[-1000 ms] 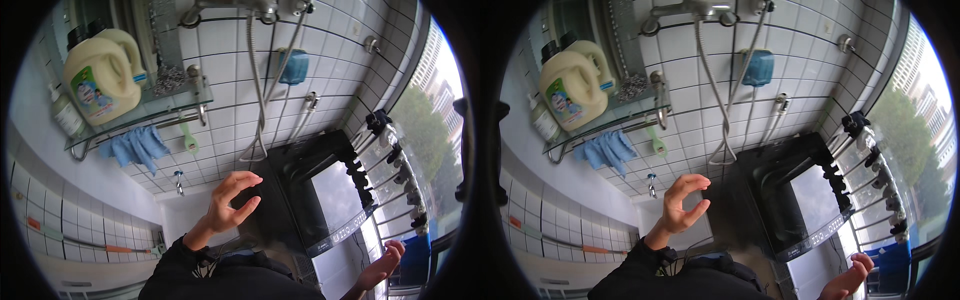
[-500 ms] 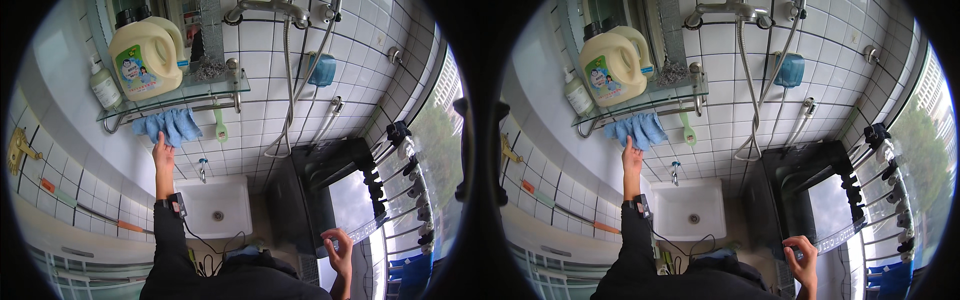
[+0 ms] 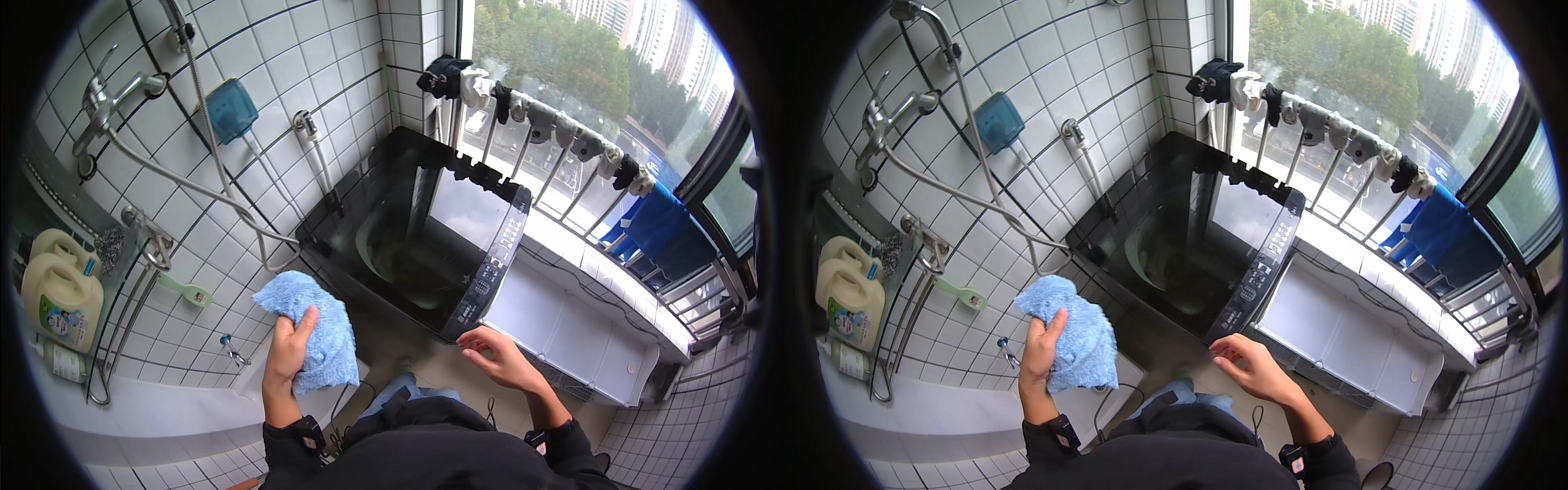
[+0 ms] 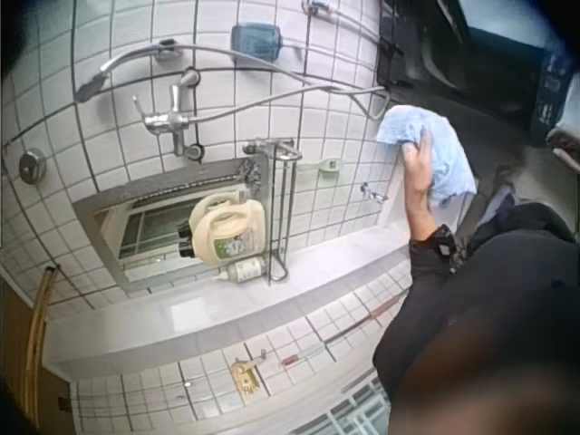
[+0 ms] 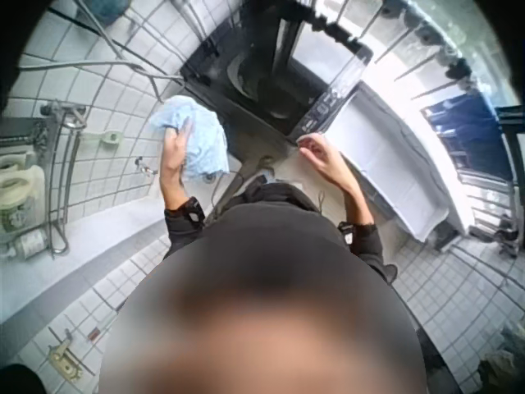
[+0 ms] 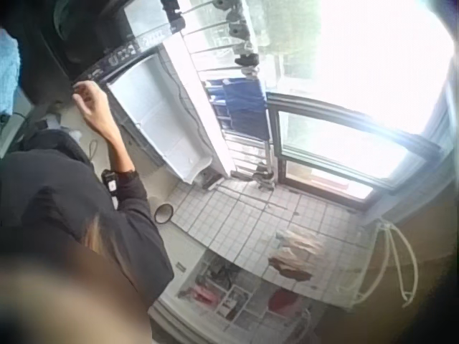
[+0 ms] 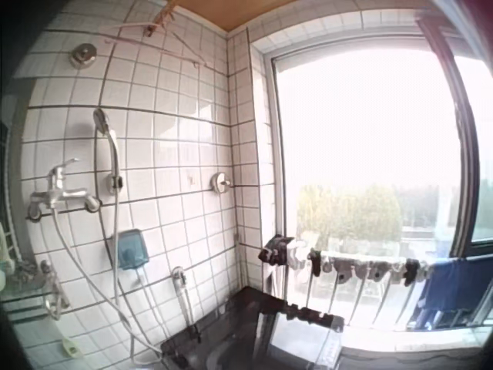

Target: The person wipes the top and sides of a washing machine with a blue cloth. They repeatedly rinse the cloth at a nearby sink and continue wiping the appliance surface.

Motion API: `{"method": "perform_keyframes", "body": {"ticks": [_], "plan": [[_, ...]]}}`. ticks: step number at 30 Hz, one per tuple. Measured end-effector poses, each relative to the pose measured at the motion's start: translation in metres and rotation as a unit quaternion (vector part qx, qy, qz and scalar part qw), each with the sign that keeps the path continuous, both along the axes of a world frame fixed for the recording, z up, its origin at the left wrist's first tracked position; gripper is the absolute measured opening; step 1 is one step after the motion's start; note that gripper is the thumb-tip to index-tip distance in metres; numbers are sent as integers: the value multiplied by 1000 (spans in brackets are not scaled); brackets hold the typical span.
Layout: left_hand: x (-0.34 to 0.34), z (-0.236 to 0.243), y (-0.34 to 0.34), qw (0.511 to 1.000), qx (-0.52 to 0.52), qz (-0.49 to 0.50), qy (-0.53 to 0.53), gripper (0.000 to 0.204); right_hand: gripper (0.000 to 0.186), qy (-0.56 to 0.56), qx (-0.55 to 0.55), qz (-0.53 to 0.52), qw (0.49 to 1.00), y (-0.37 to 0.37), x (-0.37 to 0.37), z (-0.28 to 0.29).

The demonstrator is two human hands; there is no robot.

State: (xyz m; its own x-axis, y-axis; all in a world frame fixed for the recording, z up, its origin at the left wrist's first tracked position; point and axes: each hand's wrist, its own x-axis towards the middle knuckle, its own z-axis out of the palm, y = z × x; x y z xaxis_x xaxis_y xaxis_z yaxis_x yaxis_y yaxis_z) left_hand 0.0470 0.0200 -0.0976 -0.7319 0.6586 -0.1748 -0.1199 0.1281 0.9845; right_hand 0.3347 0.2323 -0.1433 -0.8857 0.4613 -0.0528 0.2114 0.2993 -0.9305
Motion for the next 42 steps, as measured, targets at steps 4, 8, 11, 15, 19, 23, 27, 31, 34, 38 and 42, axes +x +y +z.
{"method": "perform_keyframes", "body": {"ticks": [4,8,11,15,19,23,27,31,34,38,42], "plan": [[-6,11,73,973,15,-215,81,40,28,12,-10,-56,998,-3,14,-13],[-47,2,138,951,2,-307,28,46,28,20,-21,-124,992,0,24,-18],[-77,-37,173,926,-48,-364,86,53,25,11,-7,-173,985,3,21,-20],[-87,-93,182,747,-451,-138,470,58,23,-52,80,-223,970,11,-18,-37],[-49,-157,194,808,-54,-286,513,52,26,-59,273,-255,926,34,-102,-86],[-42,-195,215,735,-98,-336,580,60,50,-161,365,-266,878,59,-169,-141],[-53,-201,226,717,-104,-363,586,63,59,-222,363,-263,866,64,-185,-161],[-61,-198,237,716,-87,-385,576,64,59,-222,368,-227,874,77,-182,-158],[-70,-202,257,716,-65,-380,582,65,60,-192,392,-201,877,103,-186,-159],[-89,-211,308,710,-44,-383,589,67,61,-169,400,-168,885,160,-194,-169],[-111,-215,387,682,-38,-381,623,65,59,-169,439,-167,866,236,-206,-175]]}}
